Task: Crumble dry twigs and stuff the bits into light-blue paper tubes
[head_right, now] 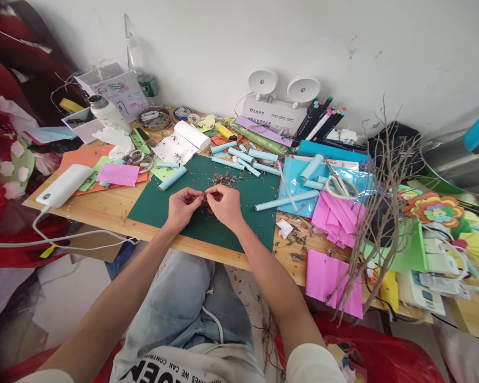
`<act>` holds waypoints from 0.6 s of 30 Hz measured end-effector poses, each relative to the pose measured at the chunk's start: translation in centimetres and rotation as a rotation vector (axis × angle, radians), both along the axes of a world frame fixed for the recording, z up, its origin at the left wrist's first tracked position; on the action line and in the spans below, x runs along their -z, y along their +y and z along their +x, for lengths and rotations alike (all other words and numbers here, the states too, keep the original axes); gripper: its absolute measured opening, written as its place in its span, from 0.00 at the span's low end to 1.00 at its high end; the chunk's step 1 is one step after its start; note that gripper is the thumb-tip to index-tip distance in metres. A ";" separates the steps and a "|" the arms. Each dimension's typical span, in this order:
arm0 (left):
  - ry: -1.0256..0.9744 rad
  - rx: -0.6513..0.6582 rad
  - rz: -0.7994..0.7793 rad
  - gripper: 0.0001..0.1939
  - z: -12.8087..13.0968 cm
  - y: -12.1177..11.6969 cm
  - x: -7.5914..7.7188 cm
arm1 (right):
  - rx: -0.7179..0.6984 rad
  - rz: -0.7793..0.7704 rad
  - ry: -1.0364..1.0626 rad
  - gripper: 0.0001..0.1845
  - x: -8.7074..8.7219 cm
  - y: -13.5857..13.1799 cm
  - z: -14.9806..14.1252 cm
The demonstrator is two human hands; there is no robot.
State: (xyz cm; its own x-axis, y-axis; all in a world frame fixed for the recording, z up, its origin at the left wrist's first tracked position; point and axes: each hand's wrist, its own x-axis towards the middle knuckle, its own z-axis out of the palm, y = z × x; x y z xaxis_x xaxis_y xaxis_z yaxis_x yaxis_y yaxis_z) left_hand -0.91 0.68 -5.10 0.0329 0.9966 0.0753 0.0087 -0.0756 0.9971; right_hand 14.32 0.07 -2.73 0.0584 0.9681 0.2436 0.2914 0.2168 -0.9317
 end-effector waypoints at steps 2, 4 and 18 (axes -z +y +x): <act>-0.010 -0.015 -0.011 0.15 0.0 0.1 -0.1 | 0.007 -0.081 0.113 0.06 0.1 0.3 0.2; -0.023 -0.023 -0.018 0.15 0.0 0.2 -0.2 | -0.006 -0.118 0.166 0.07 0.1 0.5 0.5; -0.059 0.043 -0.003 0.17 -0.2 0.3 0.1 | -0.046 0.176 -0.231 0.11 0.1 0.4 0.9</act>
State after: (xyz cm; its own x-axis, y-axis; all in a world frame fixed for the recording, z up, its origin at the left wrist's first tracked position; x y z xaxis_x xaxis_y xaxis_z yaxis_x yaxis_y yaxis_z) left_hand -1.11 0.95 -5.18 0.0716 0.9946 0.0750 -0.0537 -0.0713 0.9960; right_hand 15.23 0.47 -2.80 -0.0608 0.9103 0.4095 0.4778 0.3867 -0.7888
